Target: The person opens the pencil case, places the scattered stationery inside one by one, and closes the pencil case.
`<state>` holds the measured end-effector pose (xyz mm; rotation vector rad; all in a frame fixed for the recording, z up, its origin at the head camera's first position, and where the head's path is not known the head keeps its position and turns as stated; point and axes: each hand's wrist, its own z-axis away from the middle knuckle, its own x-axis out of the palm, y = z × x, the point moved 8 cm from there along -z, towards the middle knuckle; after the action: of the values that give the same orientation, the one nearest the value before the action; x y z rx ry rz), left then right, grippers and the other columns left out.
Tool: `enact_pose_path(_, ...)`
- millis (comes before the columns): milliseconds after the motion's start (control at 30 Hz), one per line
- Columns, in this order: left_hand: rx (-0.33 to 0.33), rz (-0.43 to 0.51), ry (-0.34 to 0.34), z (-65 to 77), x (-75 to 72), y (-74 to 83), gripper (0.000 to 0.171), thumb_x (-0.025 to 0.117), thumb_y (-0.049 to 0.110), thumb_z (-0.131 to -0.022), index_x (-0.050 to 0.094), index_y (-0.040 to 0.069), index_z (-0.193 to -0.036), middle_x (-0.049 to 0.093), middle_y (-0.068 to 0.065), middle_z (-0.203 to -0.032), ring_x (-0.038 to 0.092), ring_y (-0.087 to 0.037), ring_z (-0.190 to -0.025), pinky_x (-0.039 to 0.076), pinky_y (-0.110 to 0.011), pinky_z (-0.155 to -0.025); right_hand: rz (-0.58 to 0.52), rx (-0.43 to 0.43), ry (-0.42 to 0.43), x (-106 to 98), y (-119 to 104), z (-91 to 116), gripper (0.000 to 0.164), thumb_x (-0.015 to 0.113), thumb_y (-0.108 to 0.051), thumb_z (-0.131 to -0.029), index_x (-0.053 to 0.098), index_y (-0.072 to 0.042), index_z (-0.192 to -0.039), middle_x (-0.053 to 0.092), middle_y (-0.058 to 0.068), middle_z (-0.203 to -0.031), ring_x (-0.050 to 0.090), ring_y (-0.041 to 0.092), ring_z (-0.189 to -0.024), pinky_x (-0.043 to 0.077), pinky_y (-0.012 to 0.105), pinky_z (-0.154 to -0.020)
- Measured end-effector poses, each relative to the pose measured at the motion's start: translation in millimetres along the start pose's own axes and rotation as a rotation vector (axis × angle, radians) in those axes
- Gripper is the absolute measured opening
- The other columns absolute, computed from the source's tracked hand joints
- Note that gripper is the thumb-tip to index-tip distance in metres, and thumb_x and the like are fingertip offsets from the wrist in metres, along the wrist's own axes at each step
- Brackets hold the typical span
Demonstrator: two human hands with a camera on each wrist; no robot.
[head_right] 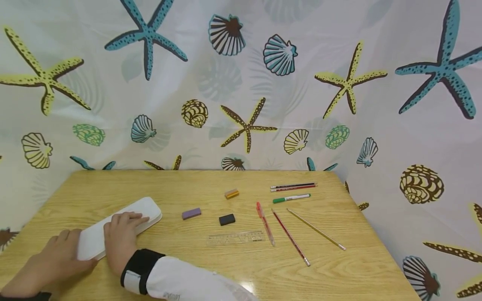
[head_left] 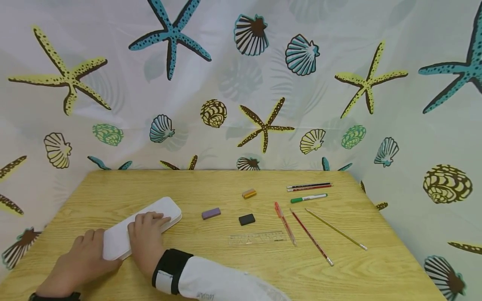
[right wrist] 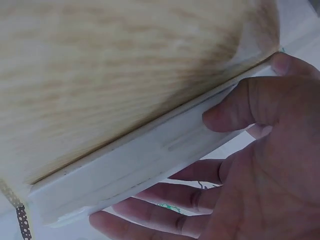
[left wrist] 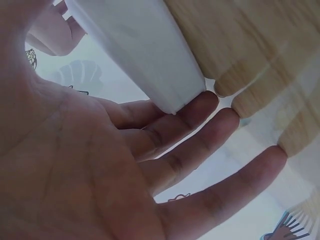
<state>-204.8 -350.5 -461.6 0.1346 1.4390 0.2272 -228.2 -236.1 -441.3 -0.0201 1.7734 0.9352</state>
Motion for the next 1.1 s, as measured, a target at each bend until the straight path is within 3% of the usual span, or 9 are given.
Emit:
enact_pose_path(300,-0.008,0.007,-0.020,0.8,-1.7,2.0,0.106,0.082,0.058,-0.076,0.037,-0.021,-0.131,0.048,-0.039,-0.119,0.047,-0.054,-0.108,0.049,-0.067,-0.071,0.001,0.030,-0.033,0,-3,-2,0.033,0.041,-0.052,-0.107,0.049,-0.033,-0.133,0.053,0.000,-0.131,0.056,0.027,-0.115,0.055,0.047,-0.088)
enact_pose_path(533,0.027,-0.001,0.018,3.1,-3.8,4.7,0.101,0.082,0.051,-0.077,0.038,-0.023,-0.129,0.049,-0.041,-0.117,0.048,-0.057,-0.106,0.048,-0.069,-0.073,0.028,0.068,-0.062,3,-8,-4,0.032,0.037,-0.051,-0.109,0.047,-0.033,-0.133,0.052,0.001,-0.135,0.055,0.027,-0.118,0.055,0.047,-0.090)
enact_pose_path(733,-0.004,0.002,0.005,3.8,-3.3,4.1,0.101,0.082,0.053,-0.077,0.038,-0.022,-0.129,0.048,-0.042,-0.118,0.046,-0.057,-0.108,0.048,-0.070,-0.073,0.056,0.086,-0.102,3,-12,-4,0.033,0.033,-0.051,-0.110,0.043,-0.037,-0.137,0.050,0.000,-0.140,0.054,0.026,-0.122,0.054,0.046,-0.092)
enact_pose_path(1100,-0.031,0.010,-0.017,1.2,-1.5,2.1,0.103,0.082,0.055,-0.074,0.038,-0.020,-0.129,0.049,-0.039,-0.116,0.048,-0.052,-0.105,0.049,-0.065,-0.070,0.054,0.024,-0.104,-2,-5,-6,0.040,0.038,-0.055,-0.107,0.047,-0.032,-0.138,0.054,0.002,-0.137,0.056,0.026,-0.118,0.055,0.045,-0.090)
